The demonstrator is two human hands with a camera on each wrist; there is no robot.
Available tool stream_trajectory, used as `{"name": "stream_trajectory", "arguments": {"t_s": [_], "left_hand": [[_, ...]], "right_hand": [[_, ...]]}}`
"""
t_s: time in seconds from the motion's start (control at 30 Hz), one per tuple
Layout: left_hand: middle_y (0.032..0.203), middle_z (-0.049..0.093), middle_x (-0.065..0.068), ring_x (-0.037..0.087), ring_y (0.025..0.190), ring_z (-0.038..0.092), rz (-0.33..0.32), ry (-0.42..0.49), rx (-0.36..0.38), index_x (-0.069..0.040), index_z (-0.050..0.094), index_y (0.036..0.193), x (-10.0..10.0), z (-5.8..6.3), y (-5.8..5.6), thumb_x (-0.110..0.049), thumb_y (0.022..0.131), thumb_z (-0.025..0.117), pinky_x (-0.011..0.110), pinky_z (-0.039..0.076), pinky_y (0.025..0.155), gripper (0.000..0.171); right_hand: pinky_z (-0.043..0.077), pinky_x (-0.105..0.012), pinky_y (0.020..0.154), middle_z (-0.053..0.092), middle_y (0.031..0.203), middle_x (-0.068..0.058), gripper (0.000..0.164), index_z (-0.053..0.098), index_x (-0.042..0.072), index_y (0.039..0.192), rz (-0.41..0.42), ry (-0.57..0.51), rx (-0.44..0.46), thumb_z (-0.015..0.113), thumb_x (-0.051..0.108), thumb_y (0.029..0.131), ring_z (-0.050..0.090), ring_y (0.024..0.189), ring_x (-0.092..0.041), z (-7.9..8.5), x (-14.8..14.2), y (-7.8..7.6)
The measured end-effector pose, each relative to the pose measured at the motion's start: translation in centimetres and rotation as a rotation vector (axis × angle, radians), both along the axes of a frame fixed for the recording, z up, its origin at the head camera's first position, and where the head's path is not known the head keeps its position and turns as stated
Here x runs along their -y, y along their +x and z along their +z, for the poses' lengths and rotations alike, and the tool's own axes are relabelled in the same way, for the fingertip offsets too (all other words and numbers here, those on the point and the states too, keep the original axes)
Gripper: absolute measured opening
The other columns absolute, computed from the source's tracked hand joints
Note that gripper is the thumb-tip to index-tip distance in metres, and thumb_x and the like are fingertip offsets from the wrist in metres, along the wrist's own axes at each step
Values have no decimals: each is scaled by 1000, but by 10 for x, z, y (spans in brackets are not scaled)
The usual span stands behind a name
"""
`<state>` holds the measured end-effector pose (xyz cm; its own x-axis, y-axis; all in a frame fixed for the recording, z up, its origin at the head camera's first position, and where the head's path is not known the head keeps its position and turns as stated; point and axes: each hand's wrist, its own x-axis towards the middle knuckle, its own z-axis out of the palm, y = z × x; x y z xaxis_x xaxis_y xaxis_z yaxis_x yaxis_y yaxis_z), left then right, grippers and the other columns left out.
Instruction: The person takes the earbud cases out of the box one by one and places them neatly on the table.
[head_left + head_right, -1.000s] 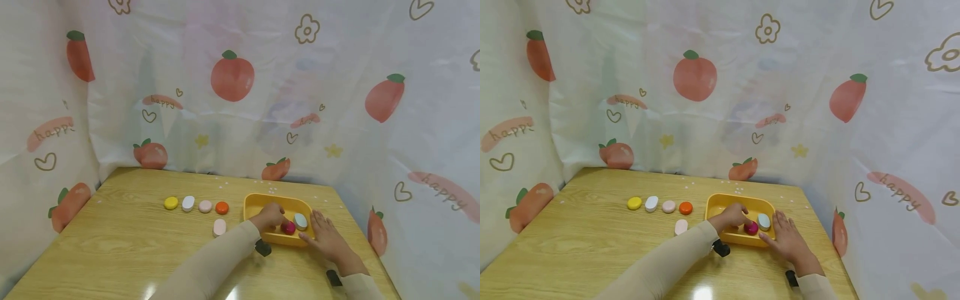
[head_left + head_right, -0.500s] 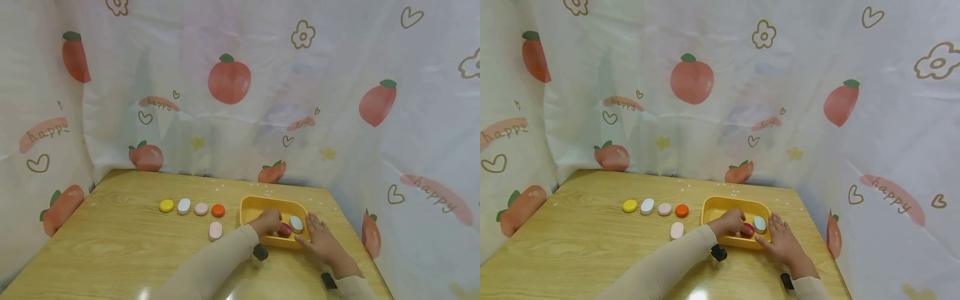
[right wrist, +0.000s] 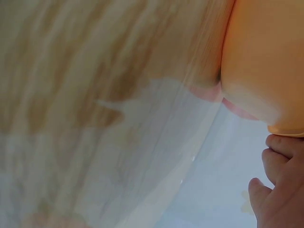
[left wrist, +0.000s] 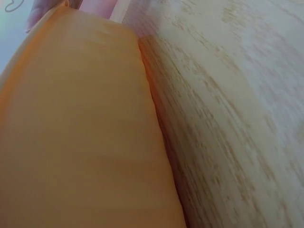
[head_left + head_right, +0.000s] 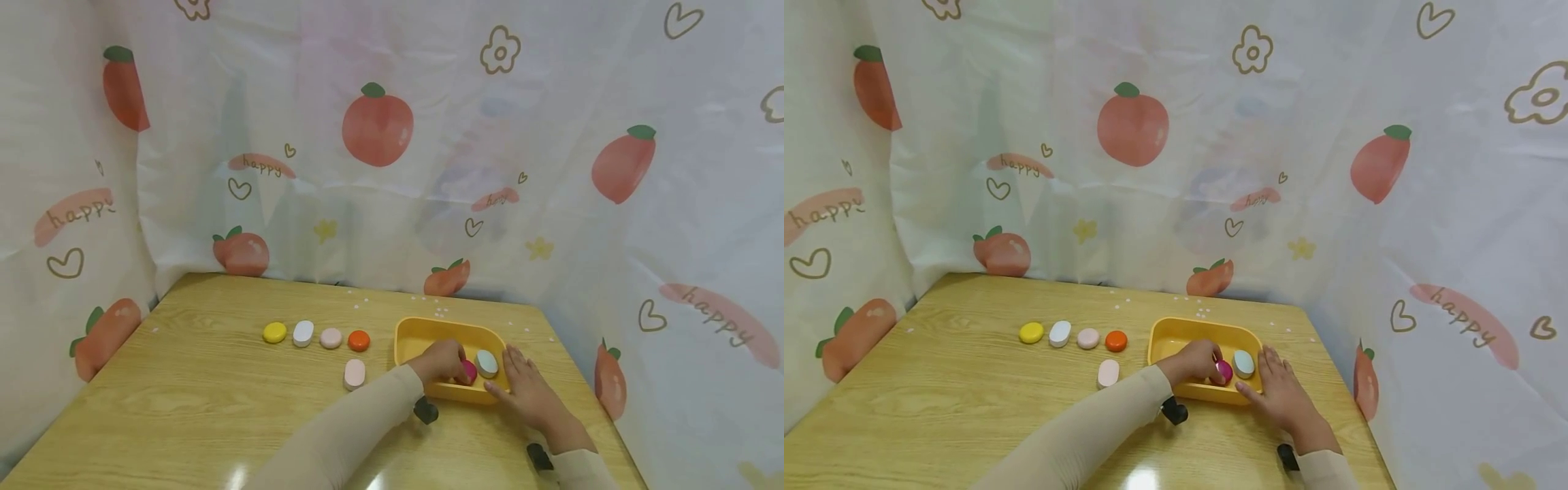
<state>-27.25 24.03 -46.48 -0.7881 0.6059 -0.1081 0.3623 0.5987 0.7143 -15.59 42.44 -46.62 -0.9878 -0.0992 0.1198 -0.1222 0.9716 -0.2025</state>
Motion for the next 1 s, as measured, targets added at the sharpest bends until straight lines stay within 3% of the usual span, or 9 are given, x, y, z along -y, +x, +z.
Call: {"name": "stream_trajectory", "arguments": {"t_s": [0.27,0.47,0.63,0.87,1.0], "left_hand": [[82,60,-3,11,74,54,-39,58,-5,-8,69,101,2,0,-1,-11,73,86,20,49,64,34],[109,63,1,11,86,54,-23,57,-2,-10,60,130,2,5,2,-5,75,82,23,49,80,60],[122,61,3,12,89,54,-15,95,27,-13,52,140,8,8,2,-1,77,79,23,50,82,70],[101,63,0,11,83,56,-40,121,22,-21,49,144,20,14,-2,-6,78,81,21,50,74,75],[99,65,0,9,81,56,-38,134,35,-19,52,142,28,16,-3,-9,81,80,20,50,71,68]], "right_hand": [[9,-61,112,12,156,-30,90,20,-14,147,-6,-4,5,46,56,98,11,142,-45,0,1,-1],[10,-61,111,12,156,-29,89,20,-14,147,-1,-17,-6,47,56,98,11,143,-44,-2,-2,-1],[11,-61,111,13,156,-29,88,21,-14,147,13,-2,-15,47,55,98,12,143,-44,-5,-4,-3],[12,-62,111,15,155,-31,89,21,-15,146,17,14,-17,47,55,98,14,142,-46,-3,-3,-5],[12,-62,111,14,154,-31,89,21,-16,146,13,14,-16,48,54,98,13,142,-46,-2,-3,-4]]}}
